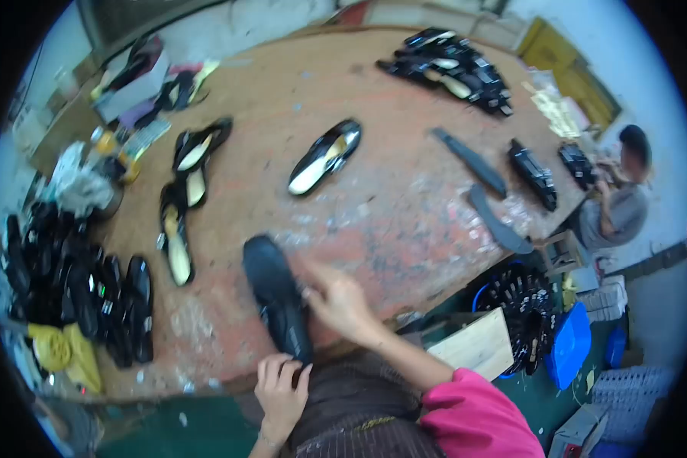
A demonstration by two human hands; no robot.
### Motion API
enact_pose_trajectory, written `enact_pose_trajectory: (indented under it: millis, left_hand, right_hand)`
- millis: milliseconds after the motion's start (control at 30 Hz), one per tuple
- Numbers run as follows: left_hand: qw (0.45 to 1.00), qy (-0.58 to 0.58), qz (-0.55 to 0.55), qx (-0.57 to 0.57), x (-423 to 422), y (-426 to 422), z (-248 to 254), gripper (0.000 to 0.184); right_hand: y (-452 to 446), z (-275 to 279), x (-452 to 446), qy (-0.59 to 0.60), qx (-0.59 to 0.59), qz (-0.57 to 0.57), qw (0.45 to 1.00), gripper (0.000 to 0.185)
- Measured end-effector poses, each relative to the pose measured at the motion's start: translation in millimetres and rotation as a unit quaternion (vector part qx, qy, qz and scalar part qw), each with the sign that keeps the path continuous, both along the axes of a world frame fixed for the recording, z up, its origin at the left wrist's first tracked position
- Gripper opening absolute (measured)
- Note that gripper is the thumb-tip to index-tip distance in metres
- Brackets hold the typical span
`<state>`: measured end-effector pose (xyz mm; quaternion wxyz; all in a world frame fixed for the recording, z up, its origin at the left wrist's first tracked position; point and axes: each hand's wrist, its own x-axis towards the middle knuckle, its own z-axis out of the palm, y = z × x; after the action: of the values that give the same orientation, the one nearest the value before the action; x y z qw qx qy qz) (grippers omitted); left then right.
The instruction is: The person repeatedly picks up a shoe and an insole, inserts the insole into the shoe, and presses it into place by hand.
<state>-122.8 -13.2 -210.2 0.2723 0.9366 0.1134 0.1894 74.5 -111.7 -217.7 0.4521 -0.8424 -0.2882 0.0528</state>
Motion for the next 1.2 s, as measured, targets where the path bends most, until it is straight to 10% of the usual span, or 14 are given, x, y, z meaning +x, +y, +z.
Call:
enact_pose_trajectory:
  millis: [833,1067,1200]
  left_hand:
    - [0.999,0.028,-0.023,-0.027,-17,-5,-15,0.022]
    - [0.992,0.114,-0.055,-0.002,-6,-15,-14,0.063]
    - [0.985,0.159,-0.059,-0.015,8,-19,-18,0.071]
  right_hand:
    - [15,-11,-6,0.105,0.047,0.048,0.992,0.057]
    - [86,0,22,0.025,0.052,0.041,0.997,0.079]
    - [77,34,16,0.011,0.018,0.087,0.996,0.051]
